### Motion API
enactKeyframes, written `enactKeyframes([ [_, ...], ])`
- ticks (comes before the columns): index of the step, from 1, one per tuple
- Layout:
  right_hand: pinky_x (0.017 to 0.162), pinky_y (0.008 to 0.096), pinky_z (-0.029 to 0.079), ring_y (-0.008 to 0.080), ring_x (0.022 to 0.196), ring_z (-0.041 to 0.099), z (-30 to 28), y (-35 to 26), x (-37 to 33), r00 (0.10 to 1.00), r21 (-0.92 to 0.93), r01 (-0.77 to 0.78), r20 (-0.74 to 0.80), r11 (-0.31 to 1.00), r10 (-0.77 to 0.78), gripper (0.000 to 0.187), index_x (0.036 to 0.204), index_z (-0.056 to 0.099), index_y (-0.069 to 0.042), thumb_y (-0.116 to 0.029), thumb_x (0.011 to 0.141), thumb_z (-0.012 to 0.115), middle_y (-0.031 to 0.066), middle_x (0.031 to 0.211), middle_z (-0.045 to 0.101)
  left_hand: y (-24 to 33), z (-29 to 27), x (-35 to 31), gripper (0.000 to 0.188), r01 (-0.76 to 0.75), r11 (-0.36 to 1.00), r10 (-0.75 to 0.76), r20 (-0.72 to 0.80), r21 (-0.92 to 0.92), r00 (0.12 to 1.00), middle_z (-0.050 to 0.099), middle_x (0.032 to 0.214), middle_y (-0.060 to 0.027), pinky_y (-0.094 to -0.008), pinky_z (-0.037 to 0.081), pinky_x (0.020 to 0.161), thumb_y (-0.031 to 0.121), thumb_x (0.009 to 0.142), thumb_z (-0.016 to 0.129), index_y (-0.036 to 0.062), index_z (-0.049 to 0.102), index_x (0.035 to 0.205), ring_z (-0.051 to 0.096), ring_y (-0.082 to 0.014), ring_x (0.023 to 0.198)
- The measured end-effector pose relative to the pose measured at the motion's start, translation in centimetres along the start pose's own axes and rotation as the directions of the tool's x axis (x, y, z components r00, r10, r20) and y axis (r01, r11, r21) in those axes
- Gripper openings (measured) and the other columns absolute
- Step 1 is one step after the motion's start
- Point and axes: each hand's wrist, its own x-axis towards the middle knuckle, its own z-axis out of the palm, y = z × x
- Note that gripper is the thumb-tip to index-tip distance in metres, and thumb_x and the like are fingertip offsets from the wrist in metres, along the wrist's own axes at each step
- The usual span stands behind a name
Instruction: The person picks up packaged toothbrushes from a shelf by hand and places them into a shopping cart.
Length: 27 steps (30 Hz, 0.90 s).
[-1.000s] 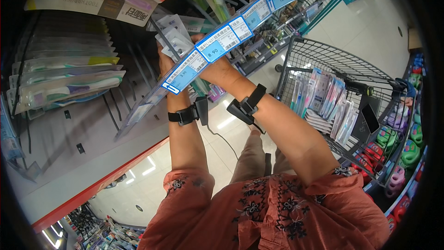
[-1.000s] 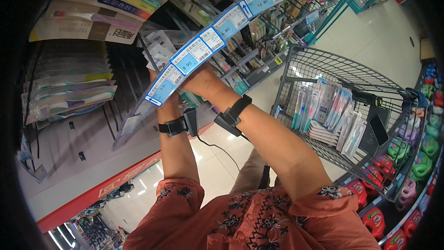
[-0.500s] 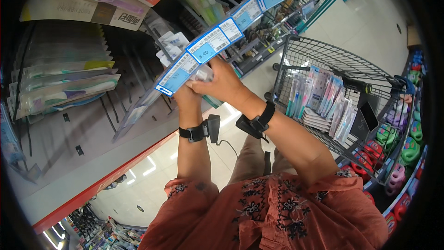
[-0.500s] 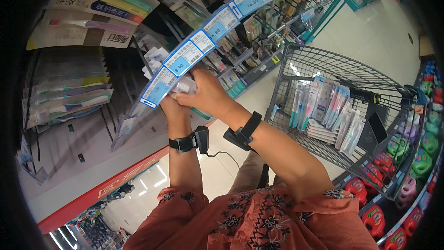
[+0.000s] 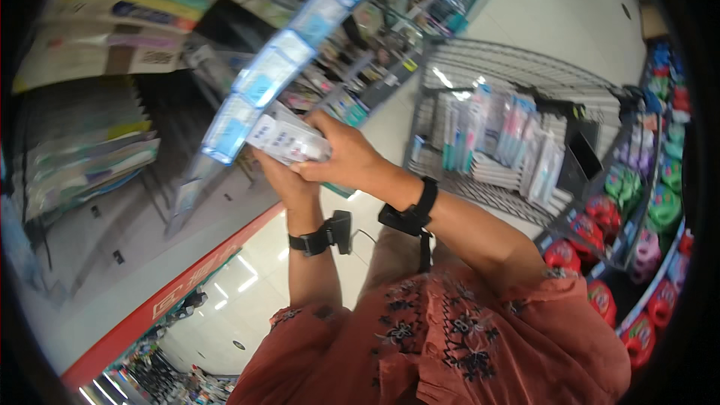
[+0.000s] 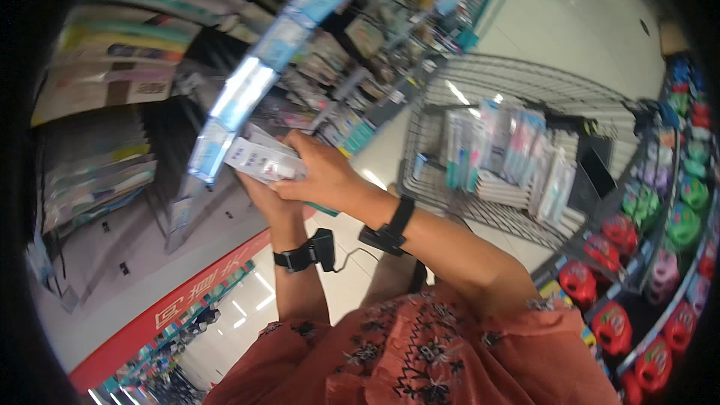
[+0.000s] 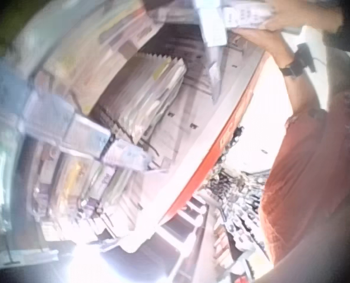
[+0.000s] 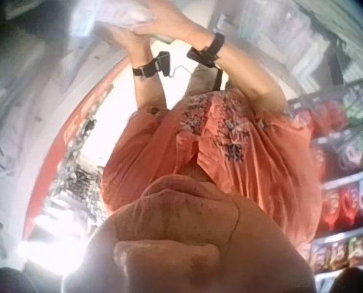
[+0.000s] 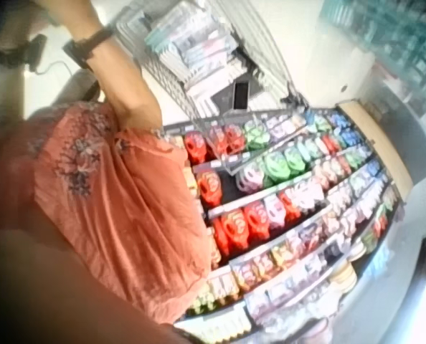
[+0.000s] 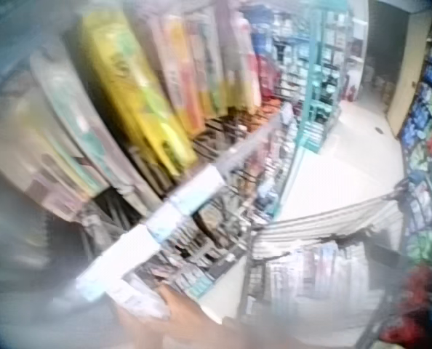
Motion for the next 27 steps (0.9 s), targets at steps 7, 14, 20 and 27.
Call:
enactKeyframes([
  [7,0.088,0.0326,0.052,0.0175,0.101,0.065,-5.4,1.6,-4.4,0.971,0.43,-0.142,-0.114,0.892,0.21,0.055,0.123,0.056,-0.001,-0.031,0.084,0.079,0.0101,0.113,0.067,1.6,5.9,-3.6,0.071,0.396,0.918,-0.378,0.272,-0.009,0.885,0.054,0.142,-0.0134,-0.0386,0.043,0.107,0.058,0.106,0.031,0.0008,0.043,0.145,0.054,-0.0251,0.128],
  [14,0.095,0.032,0.051,0.017,0.113,0.06,-16.1,2.5,-7.9,0.917,0.742,-0.199,-0.09,0.64,0.388,0.061,0.139,0.051,-0.002,-0.036,0.092,0.072,0.009,0.128,0.062,0.0,15.6,-8.6,0.047,0.352,0.889,-0.455,0.492,0.292,0.742,0.06,0.116,-0.0104,-0.0331,0.045,0.093,0.042,0.108,0.041,-0.0003,0.054,0.124,0.057,-0.0174,0.105],
  [20,0.096,0.0343,0.051,0.0195,0.118,0.06,-22.3,9.3,-10.3,0.863,0.787,-0.261,-0.069,0.559,0.5,0.065,0.14,0.049,-0.003,-0.035,0.09,0.074,0.0103,0.131,0.06,-11.3,20.3,-10.0,0.061,0.237,0.866,-0.472,0.565,0.44,0.677,0.057,0.129,-0.0276,-0.041,0.042,0.102,0.044,0.104,0.041,-0.0087,0.048,0.134,0.056,-0.0353,0.118],
  [27,0.097,0.0336,0.048,0.0236,0.112,0.061,-24.6,19.0,-11.2,0.778,0.615,-0.417,-0.138,0.669,0.613,0.073,0.136,0.05,0.005,-0.036,0.082,0.076,0.0153,0.125,0.063,-14.8,20.7,-11.4,0.072,0.161,0.728,-0.57,0.459,0.666,0.682,0.052,0.138,-0.03,-0.0387,0.04,0.107,0.047,0.099,0.05,-0.0104,0.042,0.142,0.054,-0.0377,0.126],
])
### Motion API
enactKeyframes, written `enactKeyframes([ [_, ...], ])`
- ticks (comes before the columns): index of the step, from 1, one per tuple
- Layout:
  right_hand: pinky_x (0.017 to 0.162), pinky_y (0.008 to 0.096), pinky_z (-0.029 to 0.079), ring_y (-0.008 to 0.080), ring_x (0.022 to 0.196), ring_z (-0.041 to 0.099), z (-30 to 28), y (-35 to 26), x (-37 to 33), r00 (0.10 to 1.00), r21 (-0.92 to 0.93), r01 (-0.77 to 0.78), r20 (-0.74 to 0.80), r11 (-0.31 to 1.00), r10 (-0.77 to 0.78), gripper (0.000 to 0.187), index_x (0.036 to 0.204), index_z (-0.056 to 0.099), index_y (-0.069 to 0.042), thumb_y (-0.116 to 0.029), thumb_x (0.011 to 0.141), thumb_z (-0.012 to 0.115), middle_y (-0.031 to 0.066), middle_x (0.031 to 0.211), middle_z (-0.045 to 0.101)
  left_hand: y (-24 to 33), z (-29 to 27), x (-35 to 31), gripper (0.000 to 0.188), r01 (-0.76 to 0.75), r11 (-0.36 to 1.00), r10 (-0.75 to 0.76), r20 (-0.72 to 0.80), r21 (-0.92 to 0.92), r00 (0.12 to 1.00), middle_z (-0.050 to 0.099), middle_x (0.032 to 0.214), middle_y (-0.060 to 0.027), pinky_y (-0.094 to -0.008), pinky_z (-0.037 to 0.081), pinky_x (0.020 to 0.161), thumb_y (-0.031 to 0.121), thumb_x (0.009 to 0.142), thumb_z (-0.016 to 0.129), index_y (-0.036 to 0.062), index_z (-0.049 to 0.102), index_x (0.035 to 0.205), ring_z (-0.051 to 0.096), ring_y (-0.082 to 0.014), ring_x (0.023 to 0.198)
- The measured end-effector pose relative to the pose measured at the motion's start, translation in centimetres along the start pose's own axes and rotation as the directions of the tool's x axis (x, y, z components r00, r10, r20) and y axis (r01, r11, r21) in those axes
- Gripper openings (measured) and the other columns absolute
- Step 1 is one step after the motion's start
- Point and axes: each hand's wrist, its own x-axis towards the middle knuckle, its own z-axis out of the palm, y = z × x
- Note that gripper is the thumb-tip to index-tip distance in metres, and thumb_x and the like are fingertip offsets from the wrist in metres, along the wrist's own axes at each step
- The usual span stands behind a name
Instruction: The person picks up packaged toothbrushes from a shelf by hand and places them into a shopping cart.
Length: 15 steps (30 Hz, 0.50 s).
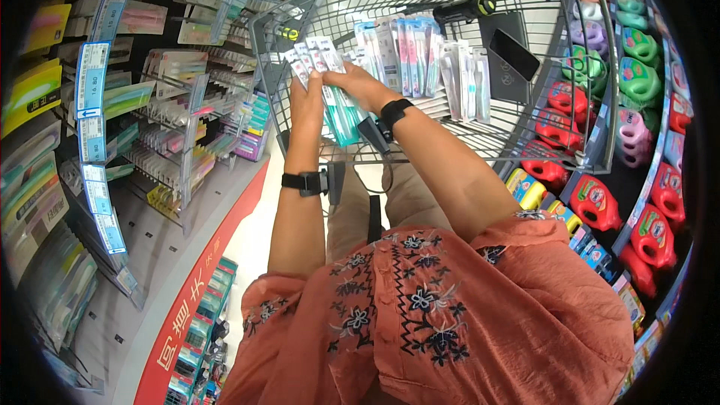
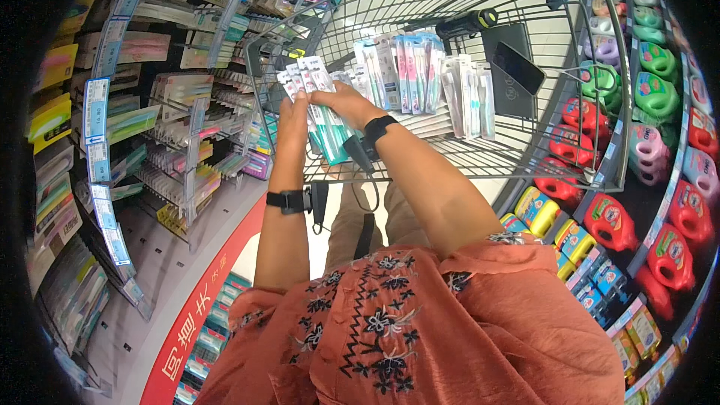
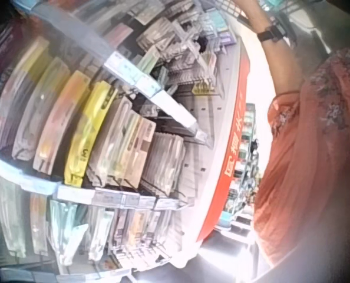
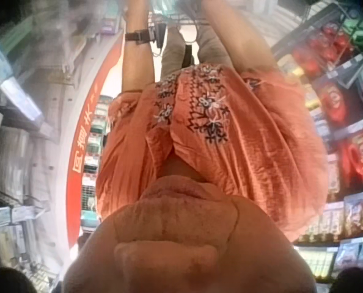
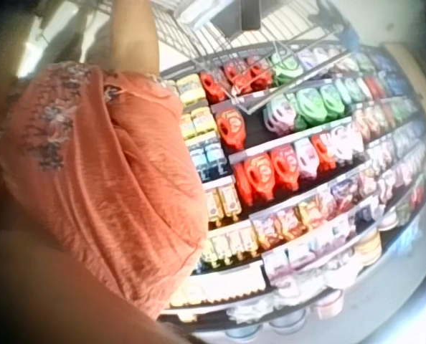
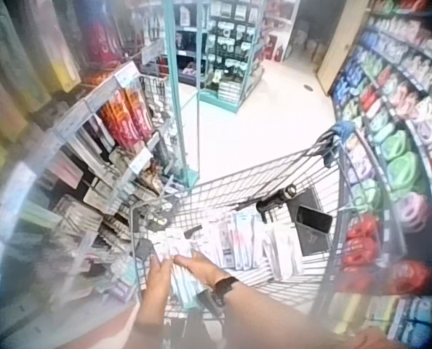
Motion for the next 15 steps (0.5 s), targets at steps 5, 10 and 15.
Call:
enactKeyframes([
  [5,0.098,0.0356,0.048,0.0316,0.113,0.063,0.1,4.3,4.4,0.943,-0.245,-0.07,-0.331,0.967,-0.015,0.084,0.136,0.044,0.009,-0.028,0.07,0.079,0.0239,0.124,0.063,-1.3,-4.2,-3.8,0.07,0.01,0.999,-0.009,-0.052,0.034,0.999,0.053,0.138,-0.0276,-0.0373,0.042,0.107,0.043,0.099,0.055,-0.0092,0.04,0.144,0.055,-0.0334,0.126],
  [10,0.103,0.0403,0.047,0.0399,0.122,0.058,-4.7,8.3,7.1,0.896,-0.461,-0.179,-0.442,0.869,-0.05,0.093,0.135,0.041,0.01,-0.041,0.071,0.083,0.0309,0.13,0.058,1.1,-4.5,-6.4,0.063,0.027,0.995,-0.028,-0.001,-0.099,1.0,0.055,0.137,-0.0247,-0.0373,0.043,0.106,0.037,0.101,0.056,-0.0077,0.042,0.143,0.056,-0.0299,0.125],
  [15,0.105,0.0405,0.045,0.0398,0.125,0.057,-3.2,9.8,7.0,0.909,-0.464,-0.192,-0.417,0.865,-0.022,0.104,0.139,0.035,0.012,-0.047,0.07,0.085,0.0327,0.135,0.054,-0.1,-6.8,-7.5,0.064,0.028,0.994,-0.034,-0.05,-0.106,0.998,0.059,0.128,-0.0155,-0.0337,0.044,0.098,0.043,0.101,0.055,-0.0064,0.046,0.141,0.056,-0.0217,0.118],
])
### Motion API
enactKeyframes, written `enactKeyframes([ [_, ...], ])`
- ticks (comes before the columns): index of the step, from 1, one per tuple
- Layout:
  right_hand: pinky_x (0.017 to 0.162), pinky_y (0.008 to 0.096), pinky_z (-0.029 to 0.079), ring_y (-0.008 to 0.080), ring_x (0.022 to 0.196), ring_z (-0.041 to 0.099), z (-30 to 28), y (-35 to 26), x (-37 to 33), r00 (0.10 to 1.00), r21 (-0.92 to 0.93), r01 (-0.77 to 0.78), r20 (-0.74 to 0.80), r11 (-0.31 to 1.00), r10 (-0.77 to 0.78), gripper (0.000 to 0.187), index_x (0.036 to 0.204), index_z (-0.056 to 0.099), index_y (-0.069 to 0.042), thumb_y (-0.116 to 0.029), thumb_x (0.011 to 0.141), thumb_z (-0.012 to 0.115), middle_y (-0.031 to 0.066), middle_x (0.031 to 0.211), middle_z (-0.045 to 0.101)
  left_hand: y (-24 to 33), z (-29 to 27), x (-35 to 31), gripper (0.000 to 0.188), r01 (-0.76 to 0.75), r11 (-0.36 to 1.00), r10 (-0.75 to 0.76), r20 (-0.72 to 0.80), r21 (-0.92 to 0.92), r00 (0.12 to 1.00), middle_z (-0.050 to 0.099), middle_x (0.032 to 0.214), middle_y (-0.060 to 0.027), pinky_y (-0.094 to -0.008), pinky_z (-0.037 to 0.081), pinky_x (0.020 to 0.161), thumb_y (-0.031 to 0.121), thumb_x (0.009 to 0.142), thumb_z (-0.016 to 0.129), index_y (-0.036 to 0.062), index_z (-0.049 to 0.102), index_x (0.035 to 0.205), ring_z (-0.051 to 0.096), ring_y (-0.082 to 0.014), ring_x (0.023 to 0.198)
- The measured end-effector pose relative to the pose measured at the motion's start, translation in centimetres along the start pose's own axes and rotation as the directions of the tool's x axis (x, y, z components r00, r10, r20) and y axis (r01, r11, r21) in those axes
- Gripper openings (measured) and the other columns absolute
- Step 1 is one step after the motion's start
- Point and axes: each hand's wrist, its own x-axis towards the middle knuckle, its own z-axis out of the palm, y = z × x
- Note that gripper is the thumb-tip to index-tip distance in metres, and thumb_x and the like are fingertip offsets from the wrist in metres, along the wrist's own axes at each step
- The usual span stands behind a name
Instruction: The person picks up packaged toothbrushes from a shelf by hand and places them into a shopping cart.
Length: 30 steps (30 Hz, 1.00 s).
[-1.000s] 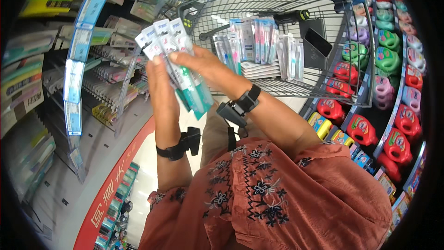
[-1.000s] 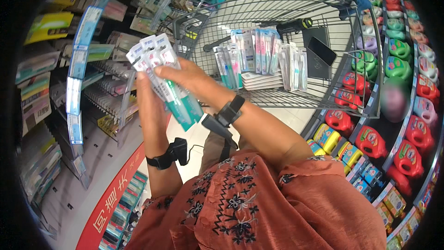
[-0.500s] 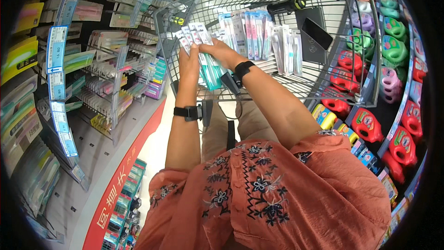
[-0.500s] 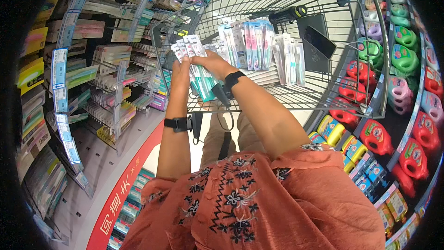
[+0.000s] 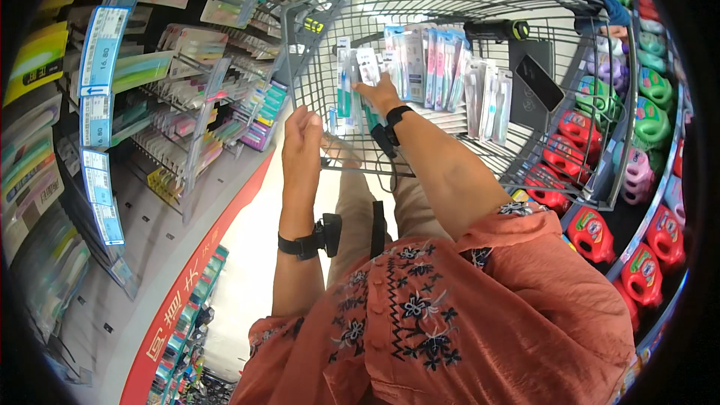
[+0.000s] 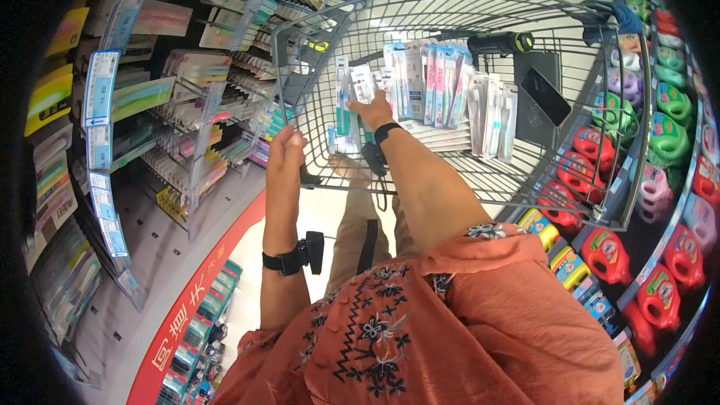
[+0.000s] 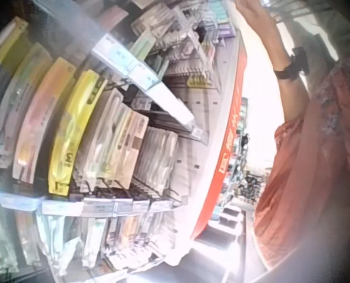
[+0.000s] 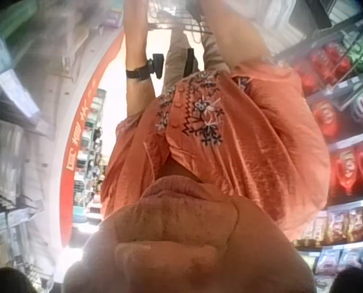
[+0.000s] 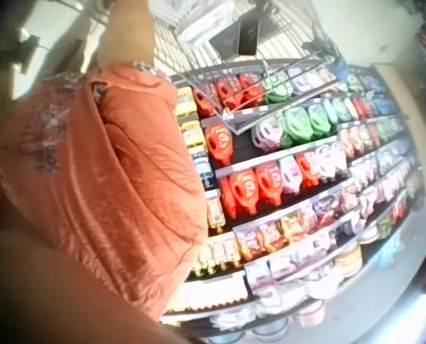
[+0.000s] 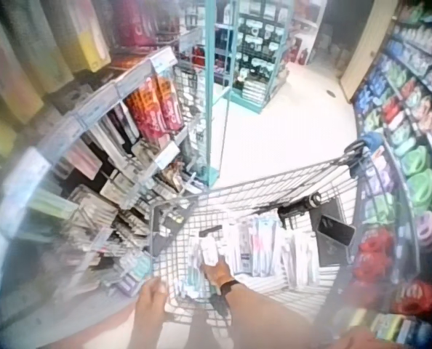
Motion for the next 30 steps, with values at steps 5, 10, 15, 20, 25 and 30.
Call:
enactKeyframes([
  [5,0.106,0.0394,0.045,0.0378,0.13,0.052,1.9,-1.4,-1.1,0.993,-0.039,-0.072,0.089,0.997,0.075,0.118,0.146,0.027,0.015,-0.054,0.07,0.084,0.0331,0.143,0.047,0.0,-4.1,-1.1,0.06,0.003,1.0,-0.004,-0.054,-0.006,0.999,0.06,0.127,-0.015,-0.0351,0.045,0.1,0.04,0.102,0.056,-0.0062,0.047,0.14,0.057,-0.0222,0.119],
  [10,0.099,0.0394,0.047,0.0343,0.125,0.053,-1.4,-0.2,0.4,0.992,-0.144,0.124,0.012,0.982,-0.123,0.092,0.141,0.041,0.013,-0.051,0.083,0.074,0.0271,0.141,0.049,1.7,-7.3,-1.5,0.053,-0.114,0.992,0.108,-0.102,-0.058,0.989,0.061,0.126,-0.0143,-0.0356,0.049,0.095,0.038,0.102,0.056,-0.0042,0.052,0.135,0.06,-0.024,0.119],
  [15,0.078,0.0331,0.052,0.0171,0.096,0.062,0.1,-9.3,-6.3,0.979,0.258,0.137,0.113,0.956,-0.17,0.042,0.118,0.057,-0.003,-0.031,0.09,0.069,0.0087,0.108,0.064,1.7,-16.7,-3.1,0.042,-0.25,0.962,0.177,-0.445,-0.111,0.878,0.065,0.116,-0.0103,-0.031,0.051,0.081,0.036,0.103,0.055,0.0008,0.057,0.125,0.063,-0.0178,0.104],
  [20,0.079,0.0312,0.052,0.015,0.092,0.064,0.2,-18.8,-14.6,0.909,0.313,0.269,0.232,0.911,-0.348,0.034,0.119,0.058,-0.004,-0.027,0.095,0.064,0.0061,0.104,0.066,0.3,-23.1,0.4,0.038,-0.419,0.901,0.242,-0.668,-0.115,0.704,0.065,0.112,-0.0088,-0.0313,0.051,0.079,0.035,0.104,0.054,0.0021,0.058,0.122,0.063,-0.0163,0.099],
  [25,0.076,0.0292,0.052,0.014,0.089,0.066,7.0,-24.4,-20.9,0.744,0.321,0.387,0.446,0.865,-0.498,0.027,0.116,0.06,-0.005,-0.021,0.095,0.065,0.0046,0.101,0.067,0.2,-31.5,6.9,0.048,-0.698,0.711,0.339,-0.828,-0.085,0.447,0.056,0.13,-0.0167,-0.0383,0.044,0.103,0.033,0.106,0.046,-0.0022,0.046,0.139,0.052,-0.0255,0.124],
  [30,0.079,0.032,0.053,0.0166,0.09,0.066,13.0,-25.8,-21.3,0.652,0.261,0.566,0.44,0.782,-0.618,0.033,0.118,0.059,-0.004,-0.023,0.094,0.069,0.0068,0.102,0.067,3.2,-35.0,10.3,0.066,-0.617,0.721,0.249,-0.712,-0.317,0.657,0.04,0.152,-0.0163,-0.037,0.03,0.116,0.051,0.107,0.033,0.0002,0.035,0.151,0.042,-0.0264,0.137],
])
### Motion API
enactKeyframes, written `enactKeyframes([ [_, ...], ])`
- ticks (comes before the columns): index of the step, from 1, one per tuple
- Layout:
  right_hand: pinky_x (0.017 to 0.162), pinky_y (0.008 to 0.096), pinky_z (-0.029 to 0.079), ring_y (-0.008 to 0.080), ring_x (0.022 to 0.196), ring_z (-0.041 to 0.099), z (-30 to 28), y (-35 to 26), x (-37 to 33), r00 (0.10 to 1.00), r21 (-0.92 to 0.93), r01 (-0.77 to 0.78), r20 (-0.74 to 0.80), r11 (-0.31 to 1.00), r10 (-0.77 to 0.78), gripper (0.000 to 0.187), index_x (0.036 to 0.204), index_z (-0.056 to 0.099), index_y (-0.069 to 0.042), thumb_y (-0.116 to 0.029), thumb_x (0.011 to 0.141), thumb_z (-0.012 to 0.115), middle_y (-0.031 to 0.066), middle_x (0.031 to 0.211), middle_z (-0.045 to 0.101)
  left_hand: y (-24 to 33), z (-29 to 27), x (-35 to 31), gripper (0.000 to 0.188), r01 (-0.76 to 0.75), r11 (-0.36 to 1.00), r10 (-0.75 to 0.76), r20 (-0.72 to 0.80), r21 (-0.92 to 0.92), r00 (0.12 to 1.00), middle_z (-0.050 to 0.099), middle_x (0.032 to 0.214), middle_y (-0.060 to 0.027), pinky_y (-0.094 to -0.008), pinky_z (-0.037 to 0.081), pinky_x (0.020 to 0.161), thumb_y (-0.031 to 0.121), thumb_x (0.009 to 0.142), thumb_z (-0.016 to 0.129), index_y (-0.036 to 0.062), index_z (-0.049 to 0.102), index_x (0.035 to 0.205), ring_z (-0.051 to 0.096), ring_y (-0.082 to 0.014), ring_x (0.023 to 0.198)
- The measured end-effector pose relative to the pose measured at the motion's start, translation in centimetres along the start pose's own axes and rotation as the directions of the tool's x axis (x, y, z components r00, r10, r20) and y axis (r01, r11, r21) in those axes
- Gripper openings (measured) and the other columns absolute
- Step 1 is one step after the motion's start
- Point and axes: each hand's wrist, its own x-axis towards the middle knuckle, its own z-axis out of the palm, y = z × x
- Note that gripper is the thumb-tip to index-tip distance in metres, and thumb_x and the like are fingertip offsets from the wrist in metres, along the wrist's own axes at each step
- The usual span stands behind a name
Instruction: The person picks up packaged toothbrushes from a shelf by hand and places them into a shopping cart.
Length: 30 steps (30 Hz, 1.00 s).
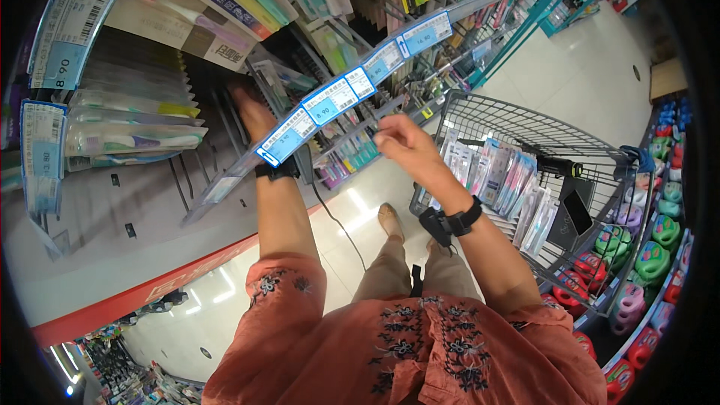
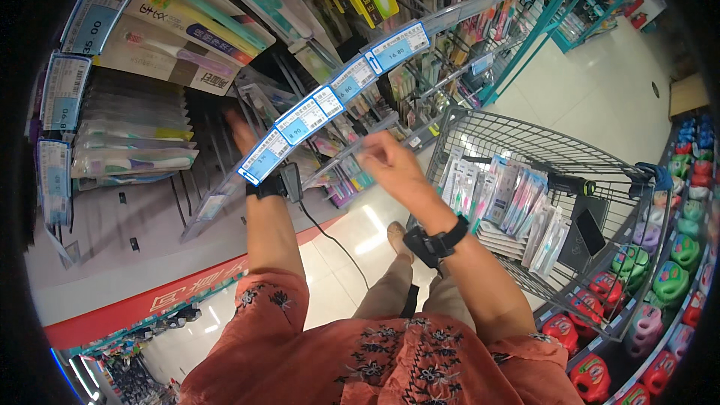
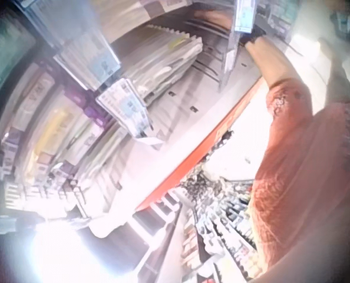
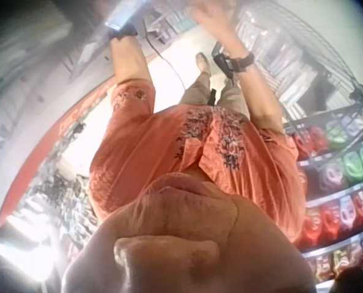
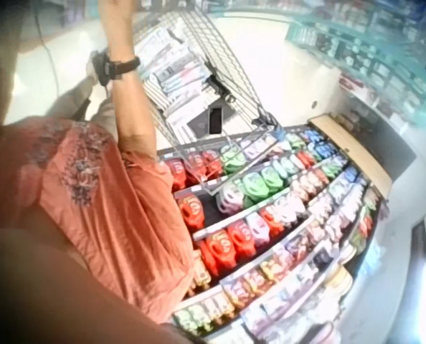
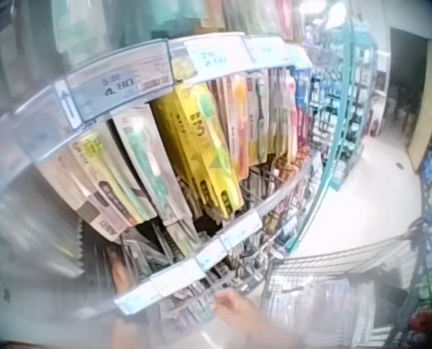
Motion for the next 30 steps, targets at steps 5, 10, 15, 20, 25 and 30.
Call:
enactKeyframes([
  [5,0.079,0.0303,0.053,0.0128,0.09,0.063,5.0,-2.7,2.8,0.992,-0.247,0.126,0.005,0.961,-0.129,0.044,0.127,0.055,-0.003,-0.018,0.089,0.072,0.007,0.107,0.067,2.2,2.4,4.1,0.064,0.043,0.945,0.022,0.193,-0.324,0.981,0.044,0.151,-0.0125,-0.0342,0.028,0.116,0.048,0.108,0.034,0.0022,0.035,0.152,0.042,-0.0251,0.136],
  [10,0.087,0.0348,0.053,0.02,0.099,0.066,8.2,-3.4,6.5,0.985,-0.206,0.16,0.094,0.965,-0.143,0.047,0.126,0.059,-0.001,-0.014,0.084,0.075,0.0141,0.11,0.068,-0.9,1.5,7.9,0.063,0.075,0.928,-0.021,0.148,-0.365,0.989,0.049,0.144,-0.0121,-0.0343,0.035,0.109,0.051,0.105,0.038,0.0039,0.041,0.146,0.049,-0.0254,0.127],
  [15,0.1,0.0445,0.047,0.0374,0.121,0.057,12.0,-3.7,9.1,0.852,-0.454,0.462,-0.01,0.762,-0.523,0.073,0.141,0.044,0.002,-0.019,0.081,0.08,0.0242,0.13,0.057,-1.9,-2.2,12.0,0.062,0.099,0.966,-0.092,0.04,-0.237,0.995,0.055,0.137,-0.0117,-0.0344,0.042,0.103,0.054,0.103,0.042,0.0057,0.048,0.141,0.055,-0.0257,0.119],
  [20,0.104,0.0508,0.043,0.0494,0.126,0.049,12.2,-2.8,11.6,0.853,-0.559,0.428,-0.009,0.711,-0.521,0.084,0.15,0.034,-0.003,-0.026,0.082,0.077,0.0322,0.137,0.047,0.1,2.3,4.2,0.048,0.123,0.938,-0.059,0.201,-0.325,0.978,0.054,0.139,-0.012,-0.0339,0.038,0.109,0.039,0.107,0.041,0.0039,0.05,0.139,0.051,-0.0252,0.128],
  [25,0.103,0.0505,0.044,0.0495,0.123,0.051,13.5,-4.0,11.0,0.883,-0.582,0.372,-0.017,0.723,-0.468,0.084,0.145,0.039,0.0,-0.028,0.078,0.081,0.0323,0.132,0.05,5.3,4.1,-2.0,0.051,0.234,0.934,-0.152,0.293,-0.269,0.944,0.064,0.114,-0.0065,-0.0308,0.05,0.088,0.05,0.107,0.039,0.006,0.061,0.116,0.062,-0.0189,0.104],
  [30,0.098,0.0469,0.047,0.0475,0.115,0.056,13.5,-4.2,7.4,0.865,-0.49,0.424,-0.03,0.762,-0.501,0.078,0.143,0.045,0.001,-0.029,0.08,0.079,0.0327,0.123,0.056,4.9,2.9,-3.7,0.061,0.251,0.943,-0.185,0.282,-0.218,0.942,0.068,0.1,-0.0076,-0.0296,0.053,0.08,0.059,0.105,0.036,0.0046,0.063,0.112,0.067,-0.0183,0.088],
])
